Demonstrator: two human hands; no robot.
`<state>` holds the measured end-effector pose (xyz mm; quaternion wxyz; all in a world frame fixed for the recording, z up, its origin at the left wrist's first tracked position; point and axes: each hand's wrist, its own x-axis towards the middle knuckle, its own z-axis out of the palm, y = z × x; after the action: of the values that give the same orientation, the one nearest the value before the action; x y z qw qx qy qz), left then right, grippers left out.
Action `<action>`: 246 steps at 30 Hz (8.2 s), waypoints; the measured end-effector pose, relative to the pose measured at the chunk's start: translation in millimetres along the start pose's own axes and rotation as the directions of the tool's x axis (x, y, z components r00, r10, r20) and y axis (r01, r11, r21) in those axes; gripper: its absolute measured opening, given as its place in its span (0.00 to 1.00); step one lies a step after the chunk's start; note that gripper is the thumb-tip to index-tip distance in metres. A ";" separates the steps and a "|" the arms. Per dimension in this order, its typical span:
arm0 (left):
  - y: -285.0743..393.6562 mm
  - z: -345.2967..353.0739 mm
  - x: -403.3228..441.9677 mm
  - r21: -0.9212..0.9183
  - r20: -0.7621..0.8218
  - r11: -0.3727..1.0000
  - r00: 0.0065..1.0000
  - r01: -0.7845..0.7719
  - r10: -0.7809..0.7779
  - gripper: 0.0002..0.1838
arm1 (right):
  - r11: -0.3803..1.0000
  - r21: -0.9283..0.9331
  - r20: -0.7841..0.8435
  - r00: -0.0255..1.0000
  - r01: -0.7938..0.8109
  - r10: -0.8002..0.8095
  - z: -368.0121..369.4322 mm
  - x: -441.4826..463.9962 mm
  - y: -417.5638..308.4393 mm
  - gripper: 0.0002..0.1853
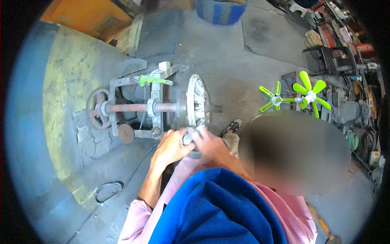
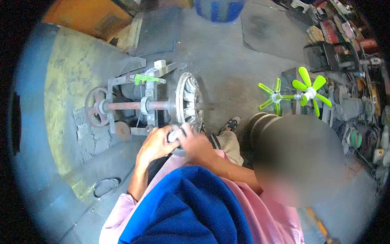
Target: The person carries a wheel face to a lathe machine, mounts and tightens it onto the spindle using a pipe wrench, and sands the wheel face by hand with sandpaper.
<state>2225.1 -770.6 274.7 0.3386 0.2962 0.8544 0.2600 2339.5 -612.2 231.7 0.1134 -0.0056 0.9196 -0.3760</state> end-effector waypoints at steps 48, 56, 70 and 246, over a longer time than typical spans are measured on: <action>-425.1 11.8 -60.3 -0.750 -0.142 0.265 0.244 0.606 -0.959 0.38 | 0.748 0.159 -0.020 0.755 -0.645 0.655 16.0 -129.5 128.2 0.56; -268.2 -30.8 -104.7 0.028 -0.327 0.648 0.619 0.761 -0.714 0.39 | 0.859 0.418 -0.197 0.893 -0.296 0.404 65.4 -125.9 182.6 0.49; 41.8 24.2 37.4 0.003 0.053 0.970 0.969 0.242 -0.242 0.27 | 0.660 0.616 -0.097 0.789 -0.430 0.606 18.4 -72.2 190.8 0.56; 383.2 133.8 45.8 -0.808 0.266 0.338 0.213 -0.483 0.940 0.36 | 0.628 0.076 -0.782 0.344 -0.775 0.519 -254.5 -351.1 250.1 0.39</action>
<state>2422.4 -442.6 417.4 0.5338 0.6357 0.2616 0.4924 2646.2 -223.6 306.1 -0.1337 0.5008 0.8474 -0.1154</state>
